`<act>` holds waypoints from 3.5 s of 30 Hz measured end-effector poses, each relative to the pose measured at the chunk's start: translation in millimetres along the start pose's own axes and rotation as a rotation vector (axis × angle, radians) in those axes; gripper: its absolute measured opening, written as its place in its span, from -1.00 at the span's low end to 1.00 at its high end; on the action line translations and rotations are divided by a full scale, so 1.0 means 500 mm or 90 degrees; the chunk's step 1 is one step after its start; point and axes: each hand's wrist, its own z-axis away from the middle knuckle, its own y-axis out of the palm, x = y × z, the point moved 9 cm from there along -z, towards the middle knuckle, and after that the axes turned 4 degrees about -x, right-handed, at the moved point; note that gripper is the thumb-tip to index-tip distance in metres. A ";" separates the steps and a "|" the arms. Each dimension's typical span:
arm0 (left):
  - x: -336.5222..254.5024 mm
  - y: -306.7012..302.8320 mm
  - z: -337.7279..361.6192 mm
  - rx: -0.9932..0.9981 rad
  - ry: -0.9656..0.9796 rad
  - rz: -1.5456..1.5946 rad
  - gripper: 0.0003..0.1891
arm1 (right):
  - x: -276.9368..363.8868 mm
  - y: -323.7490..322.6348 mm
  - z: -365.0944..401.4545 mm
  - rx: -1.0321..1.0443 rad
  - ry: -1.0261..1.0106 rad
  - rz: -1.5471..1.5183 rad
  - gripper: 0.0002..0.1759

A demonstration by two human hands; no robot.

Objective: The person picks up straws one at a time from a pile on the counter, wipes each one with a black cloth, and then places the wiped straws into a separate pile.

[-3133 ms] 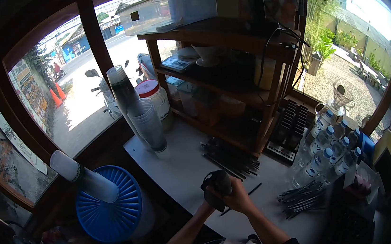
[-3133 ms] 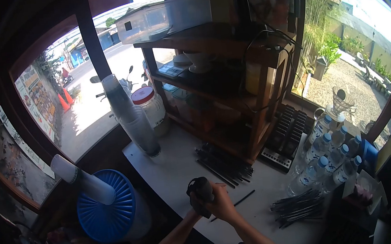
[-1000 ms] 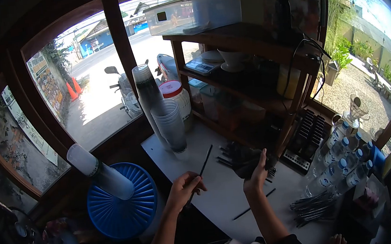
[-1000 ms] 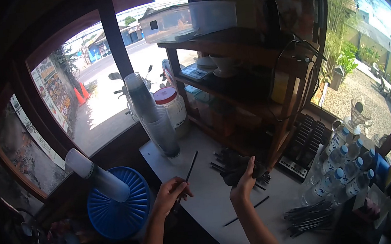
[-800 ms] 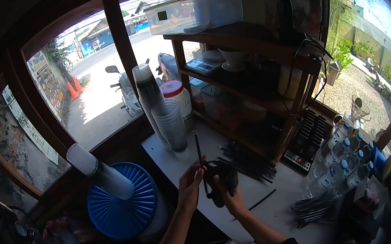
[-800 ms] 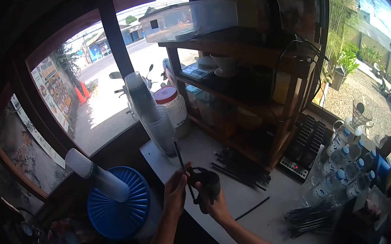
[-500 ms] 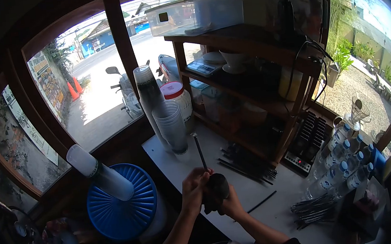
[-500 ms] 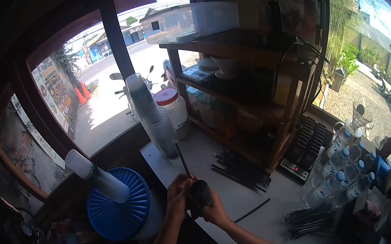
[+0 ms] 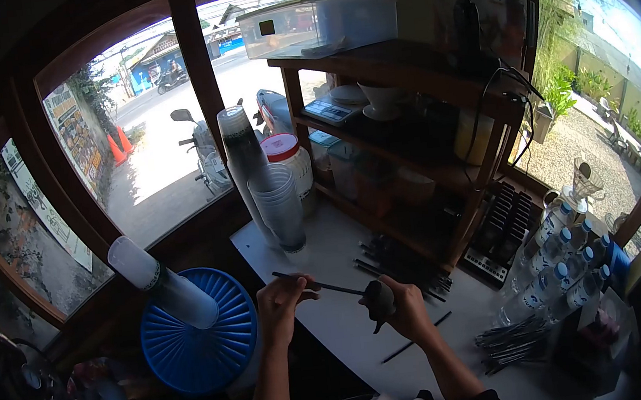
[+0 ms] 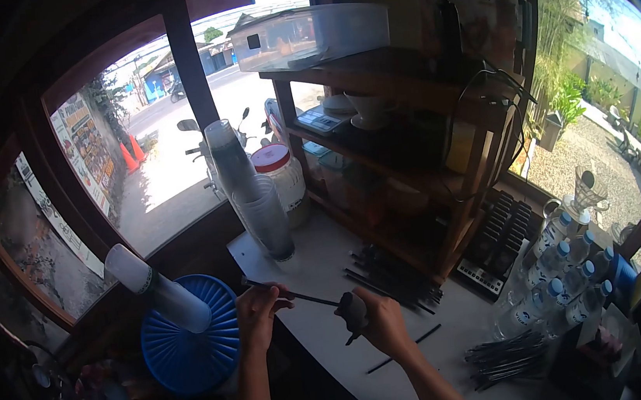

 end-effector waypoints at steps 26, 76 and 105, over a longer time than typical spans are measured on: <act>0.209 0.149 0.207 0.620 -0.390 -0.184 -0.80 | -0.074 -0.138 0.039 -0.186 0.183 -0.651 -0.66; 0.254 0.615 0.535 0.567 0.128 -0.114 -0.90 | -0.025 -0.593 0.822 -1.105 0.259 -0.165 -0.58; 0.360 0.719 0.492 0.535 0.398 -0.688 -0.75 | -0.094 -0.657 0.827 -0.876 0.286 -0.300 -0.70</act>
